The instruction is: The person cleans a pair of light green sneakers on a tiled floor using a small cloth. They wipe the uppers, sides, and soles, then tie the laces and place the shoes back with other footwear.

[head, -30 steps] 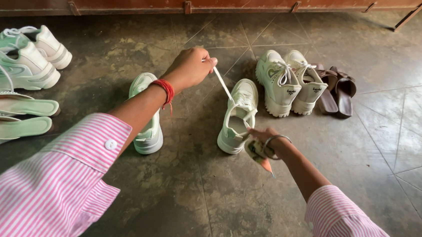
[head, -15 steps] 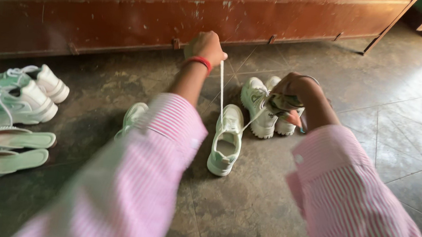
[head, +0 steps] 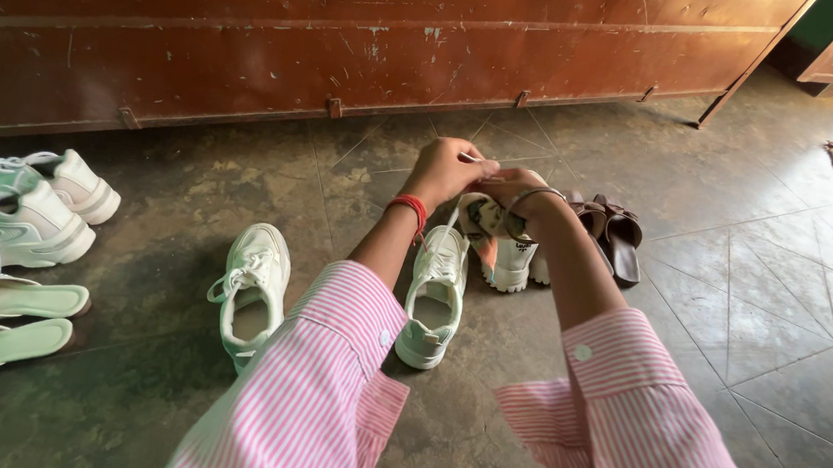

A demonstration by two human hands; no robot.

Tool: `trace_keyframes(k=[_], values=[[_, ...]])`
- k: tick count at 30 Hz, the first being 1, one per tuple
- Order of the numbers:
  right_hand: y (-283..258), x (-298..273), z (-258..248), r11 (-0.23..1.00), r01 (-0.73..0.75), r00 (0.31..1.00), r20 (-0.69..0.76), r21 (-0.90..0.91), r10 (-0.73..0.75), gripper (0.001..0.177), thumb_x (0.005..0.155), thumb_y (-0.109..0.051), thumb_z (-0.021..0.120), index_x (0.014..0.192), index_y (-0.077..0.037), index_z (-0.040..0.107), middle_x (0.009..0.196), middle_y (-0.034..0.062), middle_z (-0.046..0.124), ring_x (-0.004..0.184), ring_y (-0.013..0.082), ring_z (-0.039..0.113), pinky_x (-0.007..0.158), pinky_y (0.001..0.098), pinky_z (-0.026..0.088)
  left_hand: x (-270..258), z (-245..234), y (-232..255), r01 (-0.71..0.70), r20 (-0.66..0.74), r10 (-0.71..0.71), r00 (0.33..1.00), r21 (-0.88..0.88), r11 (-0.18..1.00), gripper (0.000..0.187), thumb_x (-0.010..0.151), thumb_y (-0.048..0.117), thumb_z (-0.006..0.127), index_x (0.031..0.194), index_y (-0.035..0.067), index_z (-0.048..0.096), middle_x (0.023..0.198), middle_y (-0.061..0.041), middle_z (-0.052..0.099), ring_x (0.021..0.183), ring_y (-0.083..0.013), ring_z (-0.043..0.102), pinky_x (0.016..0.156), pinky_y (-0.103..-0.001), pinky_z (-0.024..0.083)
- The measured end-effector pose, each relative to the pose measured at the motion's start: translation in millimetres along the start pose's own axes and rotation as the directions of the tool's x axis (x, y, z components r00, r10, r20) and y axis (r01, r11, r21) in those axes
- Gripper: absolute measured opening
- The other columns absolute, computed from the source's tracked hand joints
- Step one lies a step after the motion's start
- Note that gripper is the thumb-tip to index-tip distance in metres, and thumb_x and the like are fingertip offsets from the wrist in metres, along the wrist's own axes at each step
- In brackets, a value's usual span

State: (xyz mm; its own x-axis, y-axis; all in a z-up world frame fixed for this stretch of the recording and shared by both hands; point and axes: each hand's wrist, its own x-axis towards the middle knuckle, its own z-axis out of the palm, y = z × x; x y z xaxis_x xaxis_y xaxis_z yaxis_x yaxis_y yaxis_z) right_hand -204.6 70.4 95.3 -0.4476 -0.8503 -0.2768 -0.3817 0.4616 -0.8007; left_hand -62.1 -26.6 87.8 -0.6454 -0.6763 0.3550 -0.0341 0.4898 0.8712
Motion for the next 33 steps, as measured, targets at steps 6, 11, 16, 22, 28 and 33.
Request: trace_keyframes(k=[6, 11, 16, 22, 28, 33], values=[[19.3, 0.4, -2.6, 0.96, 0.188, 0.982, -0.023, 0.207, -0.187, 0.025, 0.089, -0.025, 0.078, 0.103, -0.005, 0.079, 0.092, 0.0073, 0.075, 0.078, 0.014, 0.07, 0.066, 0.0289, 0.058, 10.8, 15.0, -15.8, 0.029, -0.022, -0.03, 0.999, -0.019, 0.999, 0.044, 0.087, 0.048, 0.073, 0.09, 0.004, 0.074, 0.084, -0.005, 0.077, 0.078, -0.0124, 0.072, 0.071, -0.029, 0.056], [8.9, -12.2, -7.4, 0.962, 0.144, 0.989, -0.06, 0.231, -0.133, 0.026, 0.092, -0.028, 0.072, 0.101, -0.006, 0.081, 0.087, 0.008, 0.076, 0.071, 0.0142, 0.071, 0.064, 0.0298, 0.059, 22.9, 27.6, -59.1, 0.23, 0.089, -0.221, 0.971, -0.102, 0.968, 0.063, 0.103, 0.06, 0.038, 0.105, 0.004, 0.068, 0.086, -0.005, 0.073, 0.08, -0.0181, 0.067, 0.079, -0.034, 0.055], [-5.9, -31.4, -9.4, 0.967, 0.138, 0.987, -0.109, 0.216, -0.117, 0.031, 0.095, -0.033, 0.069, 0.099, -0.003, 0.077, 0.085, 0.0085, 0.073, 0.069, 0.0143, 0.07, 0.063, 0.0307, 0.059, 3.2, 26.7, -79.5, 0.456, 0.375, -0.408, 0.832, -0.046, 0.889, 0.058, 0.099, 0.069, 0.034, 0.116, 0.021, 0.062, 0.099, 0.004, 0.069, 0.094, -0.0074, 0.061, 0.085, -0.034, 0.044], [-6.5, -37.9, -6.1, 0.925, 0.201, 0.978, -0.016, 0.323, -0.207, 0.038, 0.096, -0.039, 0.066, 0.098, -0.002, 0.074, 0.086, 0.0076, 0.074, 0.07, 0.0145, 0.071, 0.064, 0.0297, 0.06, -7.4, 36.9, -78.4, 0.495, 0.479, -0.325, 0.816, -0.289, 0.819, 0.059, 0.106, 0.069, 0.043, 0.1, 0.012, 0.058, 0.08, -0.002, 0.048, 0.077, -0.0166, 0.047, 0.07, -0.037, 0.044], [35.2, 1.4, -20.3, 0.807, 0.033, 0.994, -0.104, 0.59, 0.035, 0.034, 0.099, -0.038, 0.065, 0.101, -0.005, 0.068, 0.092, 0.009, 0.071, 0.074, 0.017, 0.07, 0.065, 0.0307, 0.062, 7.6, 40.6, -120.3, 0.381, -0.046, -0.492, 0.869, -0.571, 0.727, 0.045, 0.1, 0.046, 0.05, 0.08, 0.007, 0.059, 0.067, -0.004, 0.065, 0.052, -0.0146, 0.064, 0.046, -0.029, 0.056], [120.6, 42.2, -42.1, 0.611, -0.12, 0.947, -0.095, 0.783, 0.307, 0.024, 0.097, -0.034, 0.071, 0.104, -0.012, 0.066, 0.096, 0.0052, 0.07, 0.08, 0.014, 0.068, 0.063, 0.0295, 0.058, -4.1, 0.3, -187.3, 0.464, -0.467, -0.496, 0.732, -0.192, 0.865, 0.057, 0.103, 0.053, 0.062, 0.074, 0.004, 0.059, 0.066, -0.008, 0.058, 0.06, -0.0214, 0.059, 0.053, -0.035, 0.041]])
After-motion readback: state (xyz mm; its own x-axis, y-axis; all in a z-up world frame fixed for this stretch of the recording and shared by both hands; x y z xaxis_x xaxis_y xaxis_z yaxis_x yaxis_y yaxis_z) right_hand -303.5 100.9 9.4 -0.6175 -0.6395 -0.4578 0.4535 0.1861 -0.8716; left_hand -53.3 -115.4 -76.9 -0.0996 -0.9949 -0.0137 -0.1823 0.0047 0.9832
